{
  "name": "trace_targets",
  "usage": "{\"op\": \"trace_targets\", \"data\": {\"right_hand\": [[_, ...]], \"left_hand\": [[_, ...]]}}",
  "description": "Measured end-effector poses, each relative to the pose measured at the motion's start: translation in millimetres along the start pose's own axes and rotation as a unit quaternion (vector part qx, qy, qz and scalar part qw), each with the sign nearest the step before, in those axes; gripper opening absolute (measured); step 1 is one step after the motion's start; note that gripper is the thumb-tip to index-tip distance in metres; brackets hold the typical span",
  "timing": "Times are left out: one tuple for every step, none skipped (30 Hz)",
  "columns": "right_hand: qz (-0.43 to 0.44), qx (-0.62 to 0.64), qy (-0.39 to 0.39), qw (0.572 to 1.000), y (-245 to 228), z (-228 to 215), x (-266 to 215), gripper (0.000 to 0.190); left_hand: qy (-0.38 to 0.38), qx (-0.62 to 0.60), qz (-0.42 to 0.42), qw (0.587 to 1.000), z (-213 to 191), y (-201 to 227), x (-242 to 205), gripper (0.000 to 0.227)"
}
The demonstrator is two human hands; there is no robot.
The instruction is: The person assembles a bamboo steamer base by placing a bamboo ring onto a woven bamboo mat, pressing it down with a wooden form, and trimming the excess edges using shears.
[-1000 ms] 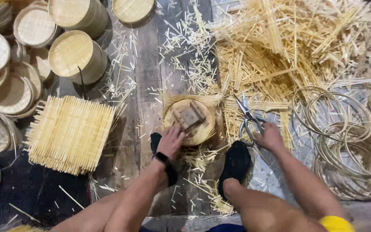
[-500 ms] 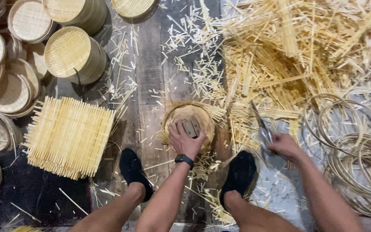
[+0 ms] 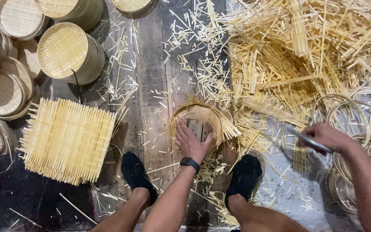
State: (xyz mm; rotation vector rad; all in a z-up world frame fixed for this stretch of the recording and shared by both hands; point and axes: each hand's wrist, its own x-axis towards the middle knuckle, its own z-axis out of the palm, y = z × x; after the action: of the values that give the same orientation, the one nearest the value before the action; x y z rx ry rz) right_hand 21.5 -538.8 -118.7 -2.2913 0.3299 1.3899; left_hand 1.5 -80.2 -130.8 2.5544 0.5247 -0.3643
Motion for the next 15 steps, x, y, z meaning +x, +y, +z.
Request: {"op": "trace_targets", "data": {"right_hand": [[-0.004,-0.033,-0.037,0.999,-1.7,3.2,-2.5,0.034],[-0.007,-0.067,-0.074,0.995,-4.9,8.9,-2.9,0.032],[-0.014,-0.131,-0.110,0.985,-9.8,16.9,0.7,0.033],[-0.021,-0.195,-0.146,0.970,-16.3,25.0,6.7,0.035],[-0.036,-0.165,-0.159,0.973,-25.5,30.5,17.7,0.032],[-0.051,-0.135,-0.172,0.974,-34.7,32.5,29.5,0.030],[-0.033,-0.118,-0.153,0.981,-43.7,27.0,43.7,0.030],[-0.015,-0.101,-0.133,0.986,-52.5,16.8,57.9,0.030],[0.017,-0.047,-0.056,0.997,-57.2,1.4,69.1,0.026],[0.038,-0.057,0.018,0.998,-63.0,-17.5,80.4,0.030],[0.057,0.059,0.099,0.992,-64.2,-41.1,85.3,0.032],[0.075,0.032,0.233,0.969,-68.2,-66.5,90.7,0.053],[0.105,0.163,0.291,0.937,-69.8,-88.4,91.0,0.048],[0.132,0.291,0.340,0.884,-73.1,-107.8,90.6,0.044],[0.137,0.269,0.335,0.893,-76.6,-114.8,87.4,0.042]], "left_hand": [[0.006,0.008,0.008,1.000,-0.1,-1.6,-0.8,0.132],[0.012,0.016,0.016,1.000,-0.3,-2.6,-1.8,0.132],[0.019,0.015,0.013,1.000,-0.2,-2.5,-3.3,0.131],[0.027,0.014,0.010,0.999,0.0,-1.3,-4.9,0.130],[0.036,0.014,0.008,0.999,0.0,1.1,-4.7,0.129],[0.029,0.015,-0.001,0.999,-0.2,3.7,-4.0,0.130],[0.023,0.016,-0.013,1.000,-0.8,5.6,-4.4,0.132],[0.017,0.017,-0.025,0.999,-1.4,7.1,-4.7,0.133],[0.024,0.009,-0.018,1.000,-2.7,6.5,-5.8,0.134],[0.030,0.001,-0.011,0.999,-4.1,5.4,-7.4,0.134],[0.039,-0.007,-0.002,0.999,-5.7,5.7,-6.7,0.135],[0.040,-0.003,-0.007,0.999,-7.2,5.8,-6.4,0.134],[0.040,0.000,-0.013,0.999,-6.7,7.3,-6.0,0.132],[0.040,0.003,-0.019,0.999,-5.3,8.8,-5.5,0.131],[0.042,0.001,-0.029,0.999,-3.8,8.9,-6.5,0.132]]}}
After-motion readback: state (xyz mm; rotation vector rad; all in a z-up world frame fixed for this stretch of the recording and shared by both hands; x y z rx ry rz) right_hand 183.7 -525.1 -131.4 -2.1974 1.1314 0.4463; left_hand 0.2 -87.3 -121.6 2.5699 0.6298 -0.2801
